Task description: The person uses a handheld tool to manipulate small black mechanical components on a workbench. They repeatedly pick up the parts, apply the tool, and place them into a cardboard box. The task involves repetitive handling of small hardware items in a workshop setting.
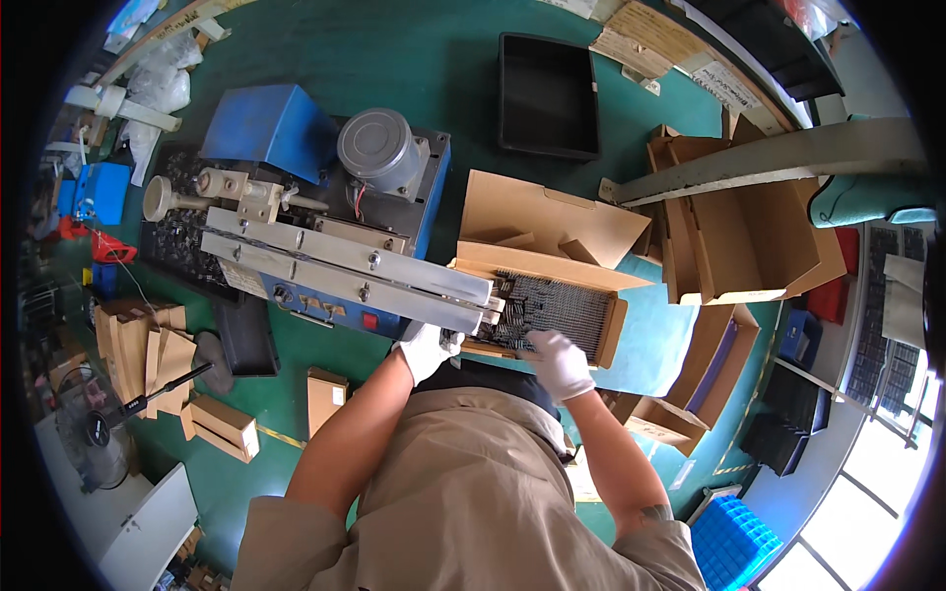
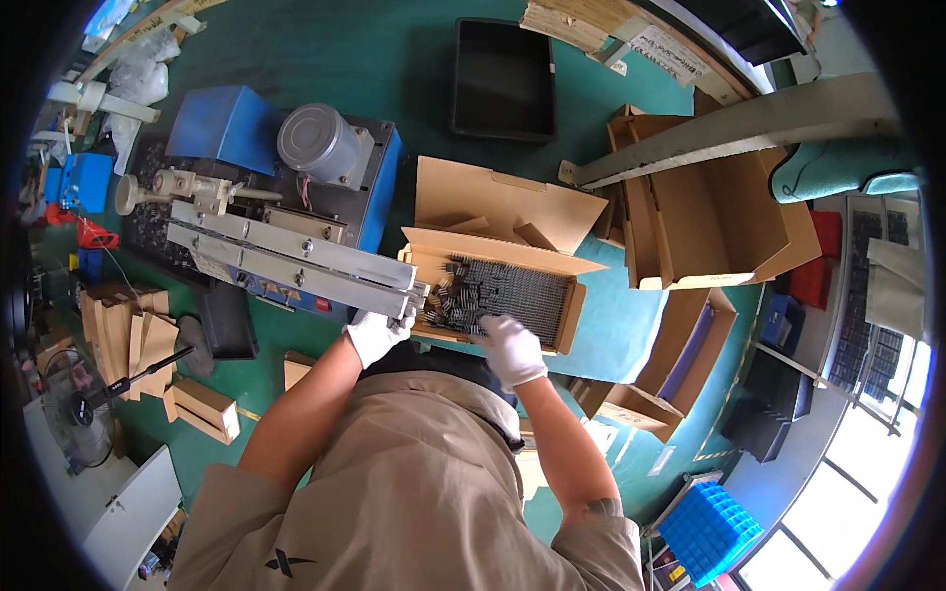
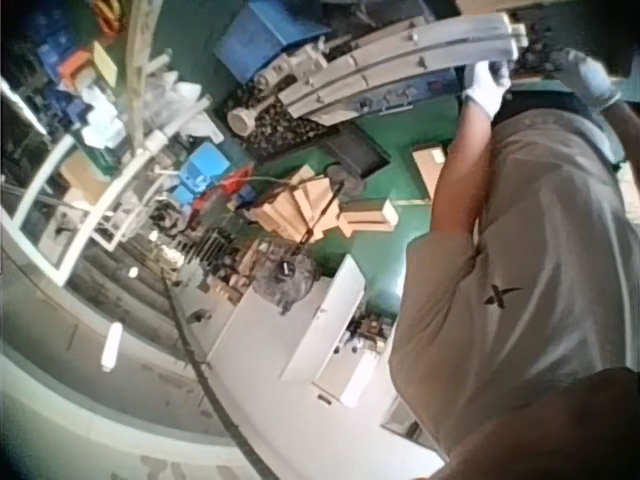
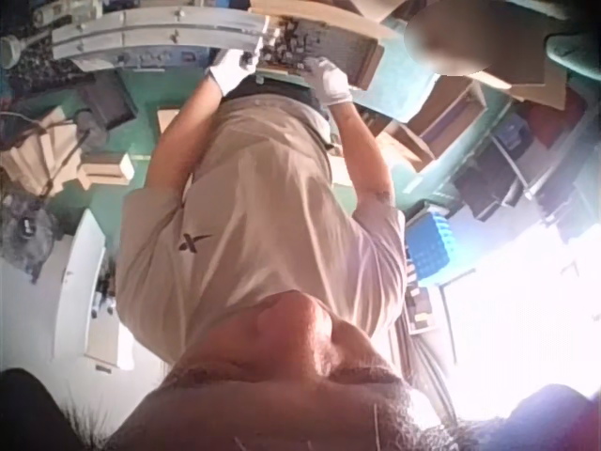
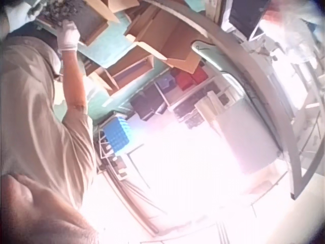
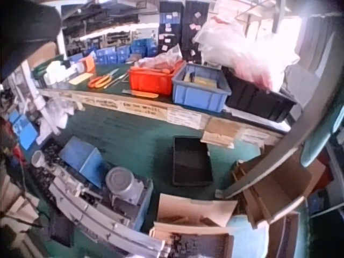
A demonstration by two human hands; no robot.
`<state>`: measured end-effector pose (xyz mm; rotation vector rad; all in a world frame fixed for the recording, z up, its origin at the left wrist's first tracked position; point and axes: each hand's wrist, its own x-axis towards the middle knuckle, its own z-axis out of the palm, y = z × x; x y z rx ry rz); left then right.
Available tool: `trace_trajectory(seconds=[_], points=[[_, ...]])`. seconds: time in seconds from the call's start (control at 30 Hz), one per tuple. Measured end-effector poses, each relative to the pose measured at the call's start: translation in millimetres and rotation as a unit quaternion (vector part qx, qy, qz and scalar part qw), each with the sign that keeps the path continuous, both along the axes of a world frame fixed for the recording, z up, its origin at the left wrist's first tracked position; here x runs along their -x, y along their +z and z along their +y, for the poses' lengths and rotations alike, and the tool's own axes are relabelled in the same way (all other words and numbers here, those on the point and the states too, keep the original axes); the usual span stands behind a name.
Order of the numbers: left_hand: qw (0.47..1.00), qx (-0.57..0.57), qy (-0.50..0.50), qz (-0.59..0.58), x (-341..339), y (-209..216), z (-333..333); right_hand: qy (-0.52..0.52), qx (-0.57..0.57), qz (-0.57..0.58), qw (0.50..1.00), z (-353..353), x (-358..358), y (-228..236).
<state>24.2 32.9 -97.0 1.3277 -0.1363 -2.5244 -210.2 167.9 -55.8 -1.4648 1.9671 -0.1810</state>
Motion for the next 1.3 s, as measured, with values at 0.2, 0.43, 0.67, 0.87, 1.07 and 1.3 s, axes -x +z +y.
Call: trace_trajectory(seconds=[0.2, 0.43, 0.67, 0.87, 1.07, 1.3], points=[[0.997, -0.027, -0.050, -0.054, -9, 14, 7, 0.137, -0.001, 0.083, 0.987, 1, -9, -29], [0.997, -0.061, -0.037, 0.001, 10, 26, 27, -0.090, 0.178, -0.189, 0.962, -25, -48, 20], [0.995, -0.077, -0.039, 0.041, -28, 1, 26, 0.138, 0.086, 0.064, 0.985, -68, -38, -14], [0.997, -0.057, -0.045, 0.024, -47, 19, 24, 0.344, 0.113, 0.132, 0.923, -79, -46, -90], [0.998, -0.041, -0.056, 0.014, -52, 21, 20, 0.337, 0.142, 0.046, 0.930, -89, -36, -89], [0.996, -0.040, -0.081, 0.005, -51, 23, 15, 0.292, 0.138, 0.047, 0.945, -78, -42, -103]])
